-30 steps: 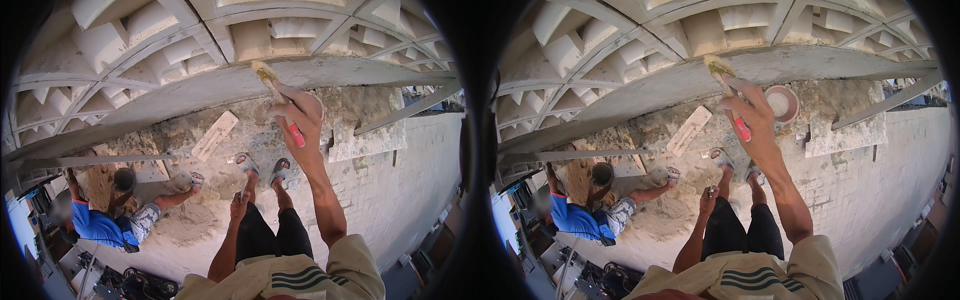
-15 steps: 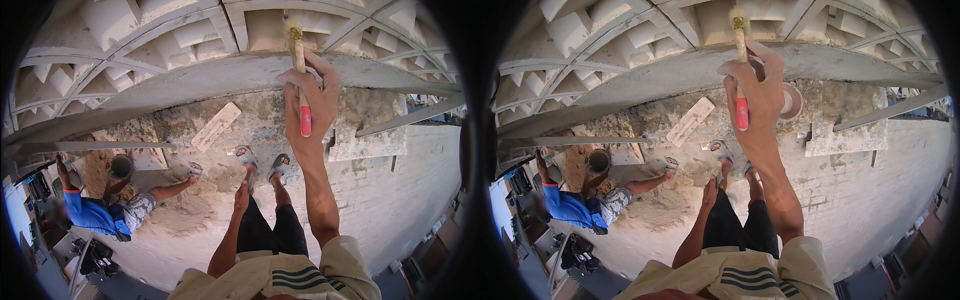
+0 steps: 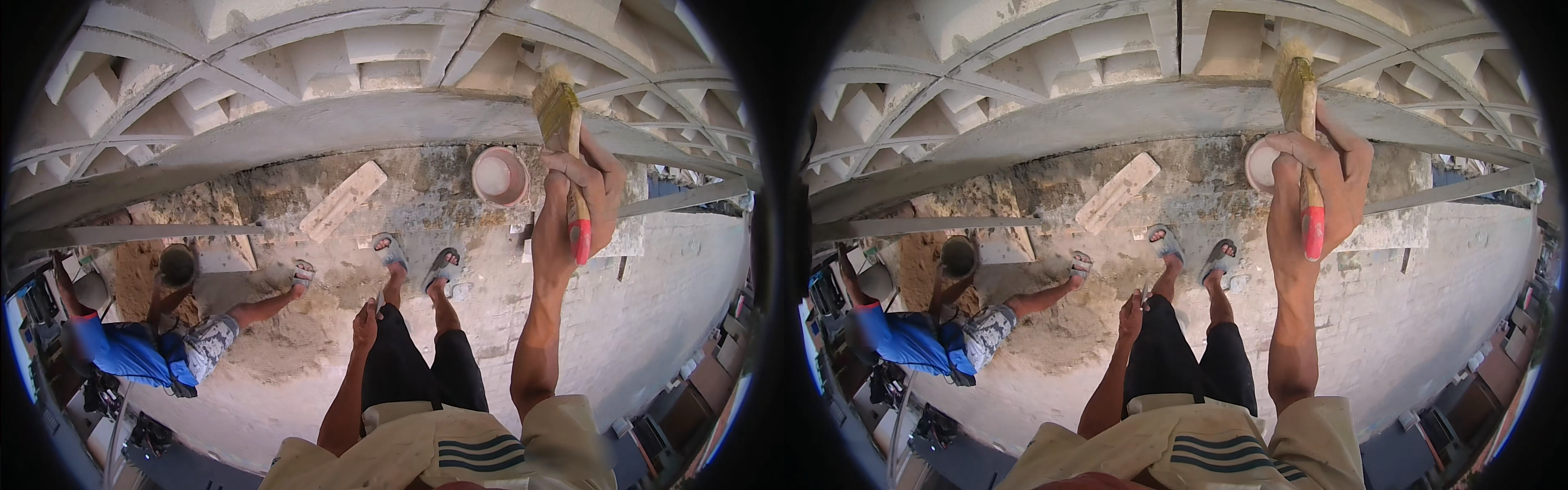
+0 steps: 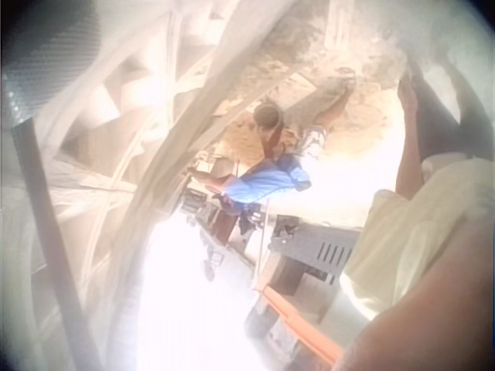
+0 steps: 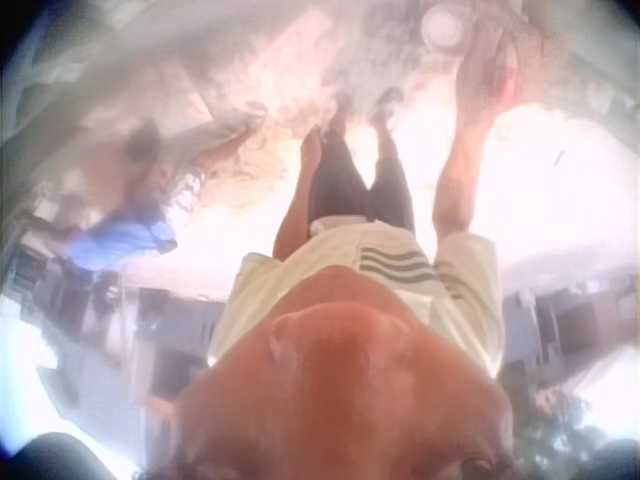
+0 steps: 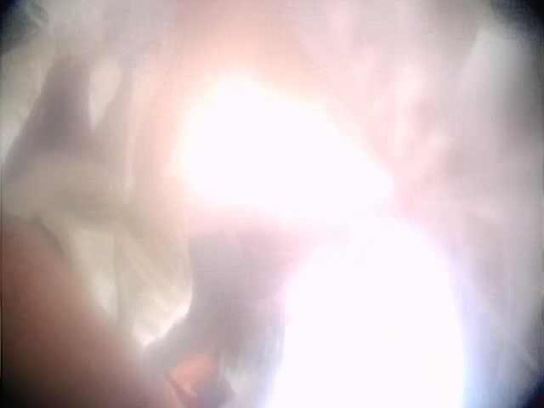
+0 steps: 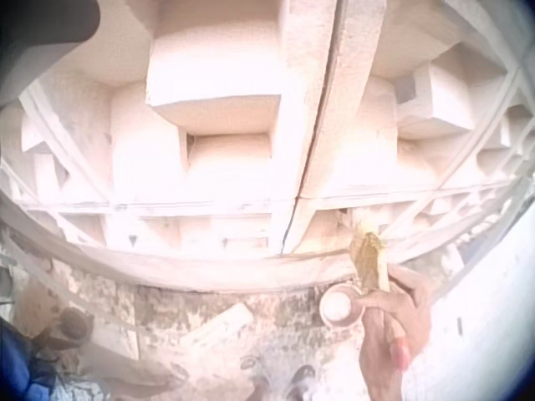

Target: The person uses a brush to apply a liquid to a grid-patterned ceiling, then uses a trowel to smooth and apply plaster to the surface. The person works on the ceiling while standing on the ground, with another worker visible in the background.

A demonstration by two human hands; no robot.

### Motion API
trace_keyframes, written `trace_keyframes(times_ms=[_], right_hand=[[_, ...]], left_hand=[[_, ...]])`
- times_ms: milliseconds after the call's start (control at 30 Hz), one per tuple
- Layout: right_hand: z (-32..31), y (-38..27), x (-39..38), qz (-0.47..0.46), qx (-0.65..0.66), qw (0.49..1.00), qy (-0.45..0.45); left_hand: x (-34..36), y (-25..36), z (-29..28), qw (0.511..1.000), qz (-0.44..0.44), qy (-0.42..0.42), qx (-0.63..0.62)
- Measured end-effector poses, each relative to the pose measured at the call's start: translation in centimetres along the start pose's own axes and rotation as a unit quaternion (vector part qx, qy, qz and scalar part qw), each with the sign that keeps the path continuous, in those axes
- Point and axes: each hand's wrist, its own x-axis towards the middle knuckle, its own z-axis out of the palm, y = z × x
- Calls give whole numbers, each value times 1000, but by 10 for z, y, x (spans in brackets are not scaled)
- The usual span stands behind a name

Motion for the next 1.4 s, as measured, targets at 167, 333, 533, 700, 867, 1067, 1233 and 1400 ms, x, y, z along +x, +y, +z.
trace_keyframes(times_ms=[167,333,533,700,867,1067,1233,1400], right_hand=[[14,2,-14,28,-43,995,-85],[35,14,-28,26,-53,996,-62],[29,26,-50,37,31,995,-83],[23,64,-34,25,-117,988,94],[46,57,-82,14,69,996,-49],[37,88,-55,11,28,999,20],[13,90,-73,28,139,990,-21],[-21,156,-18,174,71,954,233]], left_hand=[[12,-3,-29,1000,-16,-15,-16],[26,-17,-46,999,12,-40,-11],[23,12,-58,988,34,-65,-138],[28,46,-52,978,44,-100,-178],[23,73,-33,959,75,-132,-240],[-7,82,4,934,36,-108,-339],[-32,70,43,925,-19,-111,-363],[-54,71,66,930,-32,-131,-343]])
